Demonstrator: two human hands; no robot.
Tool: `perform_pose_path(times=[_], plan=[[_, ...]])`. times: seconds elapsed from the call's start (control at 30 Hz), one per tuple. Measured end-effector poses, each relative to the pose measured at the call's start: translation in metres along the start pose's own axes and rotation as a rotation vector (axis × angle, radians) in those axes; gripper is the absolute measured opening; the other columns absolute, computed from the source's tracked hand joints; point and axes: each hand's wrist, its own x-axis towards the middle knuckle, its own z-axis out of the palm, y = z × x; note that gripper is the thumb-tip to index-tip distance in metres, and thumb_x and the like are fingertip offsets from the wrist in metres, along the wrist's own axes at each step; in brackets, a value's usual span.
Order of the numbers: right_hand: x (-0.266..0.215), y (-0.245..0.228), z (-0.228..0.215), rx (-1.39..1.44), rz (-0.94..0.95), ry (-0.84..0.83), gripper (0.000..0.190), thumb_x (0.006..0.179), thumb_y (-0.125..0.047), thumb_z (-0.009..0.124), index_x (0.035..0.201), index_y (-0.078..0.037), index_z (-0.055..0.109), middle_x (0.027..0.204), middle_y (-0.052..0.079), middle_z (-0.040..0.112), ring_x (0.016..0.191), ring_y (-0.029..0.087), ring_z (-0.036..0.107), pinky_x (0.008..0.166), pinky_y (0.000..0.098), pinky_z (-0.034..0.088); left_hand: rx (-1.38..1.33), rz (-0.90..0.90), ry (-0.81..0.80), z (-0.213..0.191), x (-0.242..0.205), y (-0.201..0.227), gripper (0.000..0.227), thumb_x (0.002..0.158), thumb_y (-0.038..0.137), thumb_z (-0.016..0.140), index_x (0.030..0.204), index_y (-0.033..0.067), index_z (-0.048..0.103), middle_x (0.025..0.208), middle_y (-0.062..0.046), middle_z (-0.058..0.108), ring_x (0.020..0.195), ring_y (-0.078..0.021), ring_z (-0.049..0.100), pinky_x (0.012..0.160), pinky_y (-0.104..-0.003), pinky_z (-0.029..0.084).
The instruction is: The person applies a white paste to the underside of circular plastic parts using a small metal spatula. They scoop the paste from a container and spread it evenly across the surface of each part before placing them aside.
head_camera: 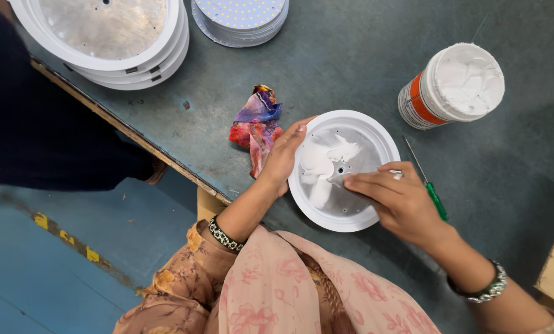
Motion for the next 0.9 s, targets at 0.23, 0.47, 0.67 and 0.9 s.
perform_pose_path(times=[0.23,0.47,0.67,0.9], plan=[[0.015,-0.027,0.018,-0.158,0.059,-0.029,0.041,0.079,0.002,0.067,0.119,-0.008,0.072,0.111,0.005,0.075,0.086,0.024,0.068,0.089,0.0396,0.048,0.002,0.014,0.016,0.009,-0.012,0.005,0.042,0.108,0.026,0.046,0.143,0.0047,0.054,0.134,-0.01,0.064,0.124,-0.0174,0.059,0.107,-0.033,0.047],[-0.001,-0.052,0.02,-0.104,-0.006,-0.026,0.041,0.079,0.001,0.066,0.119,-0.006,0.071,0.118,0.006,0.074,0.094,0.023,0.069,0.088,0.0371,0.048,0.045,0.085,0.026,0.003,-0.006,-0.002,0.042,0.11,0.028,0.044,0.143,0.0035,0.055,0.133,-0.01,0.065,0.124,-0.0169,0.059,0.107,-0.031,0.046],[0.012,-0.036,0.031,-0.125,-0.031,0.007,0.045,0.079,0.007,0.061,0.12,-0.009,0.072,0.124,0.001,0.073,0.112,0.017,0.071,0.093,0.0364,0.048,0.059,0.085,0.035,-0.001,-0.002,-0.011,0.04,0.11,0.027,0.043,0.14,0.0049,0.057,0.131,-0.01,0.066,0.122,-0.0169,0.06,0.105,-0.031,0.047],[0.013,-0.028,0.04,-0.09,-0.168,-0.091,0.041,0.079,0.0,0.066,0.118,-0.009,0.071,0.126,0.002,0.072,0.12,0.016,0.067,0.095,0.0392,0.046,0.111,0.139,0.053,-0.004,-0.001,-0.012,0.039,0.111,0.029,0.044,0.138,0.0046,0.058,0.129,-0.009,0.066,0.121,-0.0158,0.06,0.105,-0.031,0.047]])
